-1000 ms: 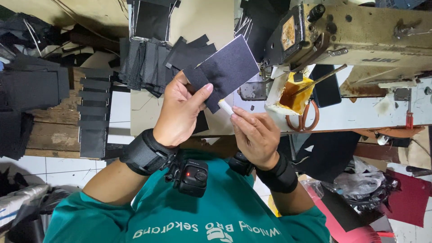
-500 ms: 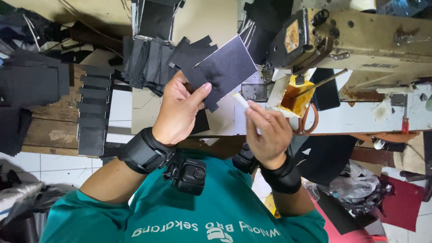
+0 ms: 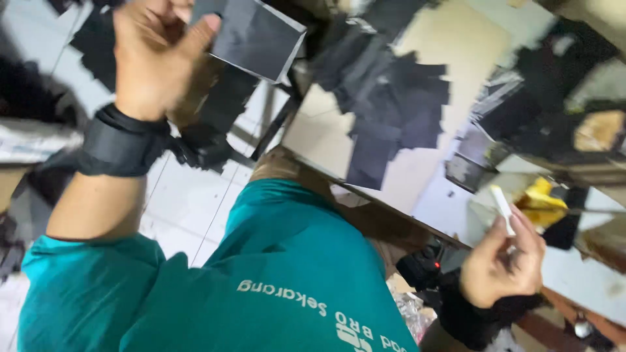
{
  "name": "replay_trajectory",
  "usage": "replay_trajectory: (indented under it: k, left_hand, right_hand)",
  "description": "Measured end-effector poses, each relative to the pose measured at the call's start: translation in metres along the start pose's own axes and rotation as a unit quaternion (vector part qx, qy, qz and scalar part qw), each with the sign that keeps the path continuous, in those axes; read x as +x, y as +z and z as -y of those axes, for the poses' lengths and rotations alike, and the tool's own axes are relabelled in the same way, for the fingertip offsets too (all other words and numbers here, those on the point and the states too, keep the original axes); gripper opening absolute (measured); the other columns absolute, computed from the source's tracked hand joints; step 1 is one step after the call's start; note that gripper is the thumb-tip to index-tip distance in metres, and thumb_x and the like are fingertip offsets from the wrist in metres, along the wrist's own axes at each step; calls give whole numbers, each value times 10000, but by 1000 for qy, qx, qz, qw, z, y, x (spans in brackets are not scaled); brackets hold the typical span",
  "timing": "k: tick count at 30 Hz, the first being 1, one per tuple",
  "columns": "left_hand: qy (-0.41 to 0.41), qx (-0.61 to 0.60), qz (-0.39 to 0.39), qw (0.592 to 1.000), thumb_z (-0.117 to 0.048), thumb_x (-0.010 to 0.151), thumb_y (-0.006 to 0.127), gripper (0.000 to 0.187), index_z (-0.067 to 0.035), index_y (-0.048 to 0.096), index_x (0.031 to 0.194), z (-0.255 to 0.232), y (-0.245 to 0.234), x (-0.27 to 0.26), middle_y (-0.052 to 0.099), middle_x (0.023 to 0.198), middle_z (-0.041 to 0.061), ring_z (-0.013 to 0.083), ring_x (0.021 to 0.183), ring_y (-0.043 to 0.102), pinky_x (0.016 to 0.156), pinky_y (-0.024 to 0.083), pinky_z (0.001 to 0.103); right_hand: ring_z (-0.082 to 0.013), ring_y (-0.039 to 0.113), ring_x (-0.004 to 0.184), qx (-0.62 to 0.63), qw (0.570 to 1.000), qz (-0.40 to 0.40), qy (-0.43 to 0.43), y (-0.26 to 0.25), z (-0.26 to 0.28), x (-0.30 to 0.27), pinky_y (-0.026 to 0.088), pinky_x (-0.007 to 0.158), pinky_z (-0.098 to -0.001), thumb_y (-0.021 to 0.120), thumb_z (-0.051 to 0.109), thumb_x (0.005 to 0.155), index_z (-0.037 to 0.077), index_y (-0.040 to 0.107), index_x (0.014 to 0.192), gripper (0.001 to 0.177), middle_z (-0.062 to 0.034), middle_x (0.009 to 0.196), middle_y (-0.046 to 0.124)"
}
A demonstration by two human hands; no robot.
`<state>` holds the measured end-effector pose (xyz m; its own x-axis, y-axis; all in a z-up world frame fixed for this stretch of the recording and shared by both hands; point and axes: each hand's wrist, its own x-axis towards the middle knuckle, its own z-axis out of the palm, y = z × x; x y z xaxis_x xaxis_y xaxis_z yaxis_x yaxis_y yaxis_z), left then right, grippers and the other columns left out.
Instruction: The person applies adhesive to small rectangular leather pieces and stacks them for assembly.
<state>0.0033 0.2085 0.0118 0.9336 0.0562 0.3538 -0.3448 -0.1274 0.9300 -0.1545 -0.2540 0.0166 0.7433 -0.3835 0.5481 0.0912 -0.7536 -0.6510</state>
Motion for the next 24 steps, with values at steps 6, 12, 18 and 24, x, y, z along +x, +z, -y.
replay_trajectory:
  k: [6, 12, 18, 24]
  left_hand:
    - [-76, 129, -31, 988, 36, 1048, 700, 57, 12, 651, 1064, 61, -121, -46, 691, 1008, 9, 59, 911, 645, 809, 512, 220]
    - [-105, 338, 66, 933, -40, 1019, 735, 123, -16, 739, 1139, 141, -162, -60, 738, 1006, 159, 252, 920, 715, 820, 553, 348]
    - [-71, 415, 232, 877, -54, 912, 704, 205, -55, 748, 1113, 214, -151, -9, 742, 1074, 176, 361, 991, 714, 881, 557, 445]
    - [-104, 479, 262, 831, -128, 944, 702, 219, -108, 742, 1158, 245, -122, 19, 723, 1085, 186, 373, 983, 701, 852, 558, 471]
  right_hand:
    - [-294, 671, 1173, 6, 990, 88, -113, 7, -32, -25, 548, 1009, -330, 640, -173, 1120, -152, 576, 1253, 149, -305, 1305, 661]
    - [-264, 668, 1211, 62, 988, 99, -97, 23, -26, -34, 550, 1062, -330, 640, -127, 1147, -130, 578, 1283, 149, -264, 1320, 661]
    - [-197, 694, 1105, 30, 991, 116, -60, 23, -26, -46, 557, 960, -268, 642, -73, 1127, -115, 603, 1320, 201, -237, 1322, 692]
    - [-192, 662, 1061, -12, 993, 100, -57, 22, -13, -53, 531, 924, -252, 666, -107, 1143, -127, 619, 1300, 165, -249, 1328, 685]
